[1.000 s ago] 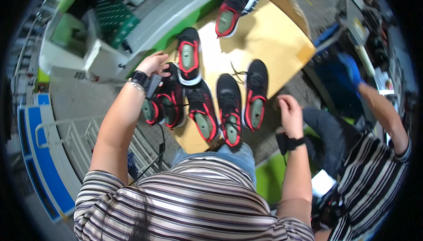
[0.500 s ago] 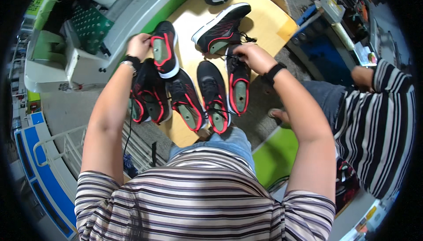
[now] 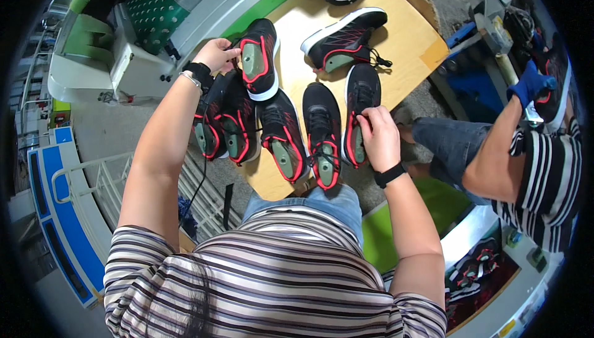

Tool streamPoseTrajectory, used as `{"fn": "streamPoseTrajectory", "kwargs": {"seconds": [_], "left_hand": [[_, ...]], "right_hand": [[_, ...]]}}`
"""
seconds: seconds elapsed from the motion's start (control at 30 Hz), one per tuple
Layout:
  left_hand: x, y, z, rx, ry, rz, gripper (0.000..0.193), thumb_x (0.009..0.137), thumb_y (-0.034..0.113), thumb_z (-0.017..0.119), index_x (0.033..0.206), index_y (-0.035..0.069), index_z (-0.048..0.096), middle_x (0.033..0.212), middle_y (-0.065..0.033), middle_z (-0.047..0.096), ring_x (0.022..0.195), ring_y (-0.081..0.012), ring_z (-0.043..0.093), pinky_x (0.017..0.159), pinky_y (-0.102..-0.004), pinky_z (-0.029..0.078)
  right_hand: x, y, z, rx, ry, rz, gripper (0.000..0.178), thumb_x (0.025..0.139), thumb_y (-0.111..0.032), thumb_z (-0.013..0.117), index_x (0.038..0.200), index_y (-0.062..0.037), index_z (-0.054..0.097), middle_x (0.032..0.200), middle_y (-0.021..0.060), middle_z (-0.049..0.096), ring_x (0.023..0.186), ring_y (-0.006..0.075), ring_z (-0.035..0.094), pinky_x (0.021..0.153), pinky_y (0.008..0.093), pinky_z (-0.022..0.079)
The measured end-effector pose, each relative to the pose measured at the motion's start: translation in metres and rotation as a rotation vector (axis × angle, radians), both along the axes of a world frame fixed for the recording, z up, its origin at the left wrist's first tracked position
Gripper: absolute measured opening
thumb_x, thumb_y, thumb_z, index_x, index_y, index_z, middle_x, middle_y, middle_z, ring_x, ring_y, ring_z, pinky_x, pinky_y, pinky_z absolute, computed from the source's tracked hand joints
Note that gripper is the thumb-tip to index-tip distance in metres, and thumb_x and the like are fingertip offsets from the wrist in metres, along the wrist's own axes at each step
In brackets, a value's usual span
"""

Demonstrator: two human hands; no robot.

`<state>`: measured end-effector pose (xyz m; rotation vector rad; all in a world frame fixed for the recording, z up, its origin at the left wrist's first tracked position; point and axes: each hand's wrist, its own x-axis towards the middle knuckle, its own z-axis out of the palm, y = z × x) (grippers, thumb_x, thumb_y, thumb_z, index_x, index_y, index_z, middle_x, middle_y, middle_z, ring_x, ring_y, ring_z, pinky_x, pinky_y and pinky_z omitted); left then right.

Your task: The person picks up shoes from a table, places them into a machine, and then removes them to pull the laces before placing them onto a rack.

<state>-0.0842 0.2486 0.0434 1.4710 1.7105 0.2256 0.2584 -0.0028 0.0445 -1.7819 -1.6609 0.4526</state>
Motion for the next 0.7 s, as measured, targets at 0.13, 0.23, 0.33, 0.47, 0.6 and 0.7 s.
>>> {"fn": "streamPoseTrajectory", "kwargs": {"seconds": [0.13,0.23,0.33,0.47,0.6,0.7], "left_hand": [[0.013,-0.022,0.034,0.597,0.055,-0.170,0.024,0.086,0.019,0.071,0.101,0.000,0.071,0.089,-0.0189,0.071,0.080,-0.0290,0.069,0.077,-0.0368,0.053],[0.022,-0.039,0.022,0.649,0.073,-0.426,0.024,0.091,0.010,0.060,0.112,-0.001,0.068,0.100,-0.0198,0.067,0.094,-0.0332,0.065,0.085,-0.0387,0.050],[0.018,-0.045,0.017,0.629,0.130,-0.485,0.030,0.090,-0.001,0.055,0.118,0.000,0.066,0.101,-0.0205,0.061,0.098,-0.0348,0.061,0.088,-0.0391,0.048],[0.030,-0.031,0.025,0.565,0.114,-0.526,0.029,0.086,-0.001,0.061,0.115,0.002,0.067,0.093,-0.0199,0.063,0.086,-0.0310,0.065,0.081,-0.0366,0.051],[0.032,-0.003,0.017,0.625,0.056,-0.412,0.024,0.078,0.004,0.074,0.099,0.000,0.064,0.072,-0.0153,0.066,0.071,-0.0298,0.066,0.069,-0.0380,0.052],[0.041,0.014,0.011,0.799,0.230,-0.407,0.023,0.078,0.008,0.075,0.097,0.003,0.063,0.091,-0.0165,0.063,0.094,-0.0348,0.064,0.080,-0.0414,0.050]], "right_hand": [[-0.002,0.001,-0.008,0.101,-0.174,0.017,0.009,0.086,-0.009,0.068,0.089,-0.0024,0.063,0.087,0.0133,0.060,0.083,0.0333,0.060,0.074,0.0413,0.050],[-0.005,-0.005,-0.006,0.150,-0.274,0.010,0.010,0.086,-0.011,0.068,0.089,-0.0027,0.064,0.088,0.0122,0.060,0.085,0.0327,0.060,0.075,0.0415,0.050],[-0.009,-0.017,-0.004,0.109,-0.250,-0.020,0.012,0.087,-0.010,0.067,0.096,-0.0028,0.067,0.094,0.0125,0.063,0.089,0.0321,0.062,0.079,0.0400,0.050],[-0.004,-0.023,-0.013,0.047,-0.227,-0.076,0.021,0.089,-0.012,0.064,0.107,-0.0030,0.068,0.106,0.0120,0.066,0.097,0.0317,0.064,0.086,0.0405,0.049],[-0.012,-0.024,-0.003,-0.004,-0.344,-0.034,0.032,0.090,-0.019,0.063,0.119,-0.0032,0.065,0.115,0.0119,0.065,0.108,0.0309,0.060,0.090,0.0410,0.046],[-0.016,-0.025,-0.002,-0.066,-0.314,-0.054,0.039,0.090,-0.020,0.064,0.125,-0.0040,0.061,0.121,0.0123,0.062,0.115,0.0300,0.057,0.092,0.0401,0.045]]}}
